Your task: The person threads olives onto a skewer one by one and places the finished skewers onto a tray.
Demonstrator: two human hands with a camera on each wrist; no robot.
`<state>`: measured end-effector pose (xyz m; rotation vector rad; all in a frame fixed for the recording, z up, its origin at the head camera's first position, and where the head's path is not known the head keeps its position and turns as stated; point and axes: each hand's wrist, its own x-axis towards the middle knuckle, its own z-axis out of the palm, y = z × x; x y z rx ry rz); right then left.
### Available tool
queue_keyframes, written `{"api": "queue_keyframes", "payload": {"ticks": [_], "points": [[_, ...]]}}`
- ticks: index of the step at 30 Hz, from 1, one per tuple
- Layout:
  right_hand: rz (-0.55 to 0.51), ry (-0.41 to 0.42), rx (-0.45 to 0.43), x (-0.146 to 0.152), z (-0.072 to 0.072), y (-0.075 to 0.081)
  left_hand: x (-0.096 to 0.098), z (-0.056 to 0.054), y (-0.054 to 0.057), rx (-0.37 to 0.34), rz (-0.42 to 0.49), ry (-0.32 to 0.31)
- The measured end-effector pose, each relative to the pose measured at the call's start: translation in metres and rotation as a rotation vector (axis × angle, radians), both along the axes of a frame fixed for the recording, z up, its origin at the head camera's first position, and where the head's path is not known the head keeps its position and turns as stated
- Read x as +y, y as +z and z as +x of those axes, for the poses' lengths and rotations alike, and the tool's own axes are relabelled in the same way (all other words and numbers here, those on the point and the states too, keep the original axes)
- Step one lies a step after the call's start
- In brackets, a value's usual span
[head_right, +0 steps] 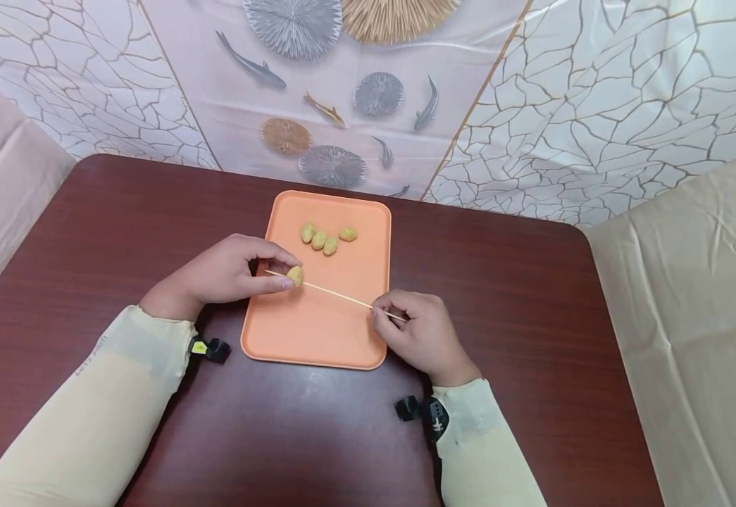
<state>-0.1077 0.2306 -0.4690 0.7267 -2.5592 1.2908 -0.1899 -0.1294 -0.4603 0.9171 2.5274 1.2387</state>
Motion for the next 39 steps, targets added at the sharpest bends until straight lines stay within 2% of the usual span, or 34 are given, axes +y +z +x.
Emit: {"api": "queue_keyframes", "payload": {"ticks": [7, 9, 15, 19, 24, 30, 32, 39], "points": [[-0.012, 0.009, -0.001, 0.001, -0.001, -0.002, 0.002, 0.001, 0.001, -0.017, 0.086, -0.067], [-0.013, 0.01, -0.001, 0.002, -0.001, -0.003, 0.003, 0.001, 0.002, 0.011, 0.089, -0.073], [-0.017, 0.003, -0.009, 0.004, -0.002, -0.004, 0.004, 0.0, 0.002, 0.153, 0.086, -0.058], [-0.021, 0.005, -0.042, 0.004, -0.002, -0.005, 0.003, -0.001, 0.001, 0.176, 0.128, -0.047], [-0.037, 0.034, -0.068, 0.005, -0.001, -0.005, 0.002, 0.002, 0.002, 0.098, 0.232, -0.022], [-0.076, 0.064, -0.08, 0.005, 0.001, -0.004, 0.006, 0.007, 0.006, -0.125, 0.448, -0.03], [-0.098, 0.076, -0.083, 0.004, 0.002, -0.003, 0.007, 0.009, 0.008, -0.176, 0.498, -0.036], [-0.172, 0.095, -0.082, -0.001, 0.005, 0.003, 0.006, 0.011, 0.01, -0.209, 0.538, 0.01]]}}
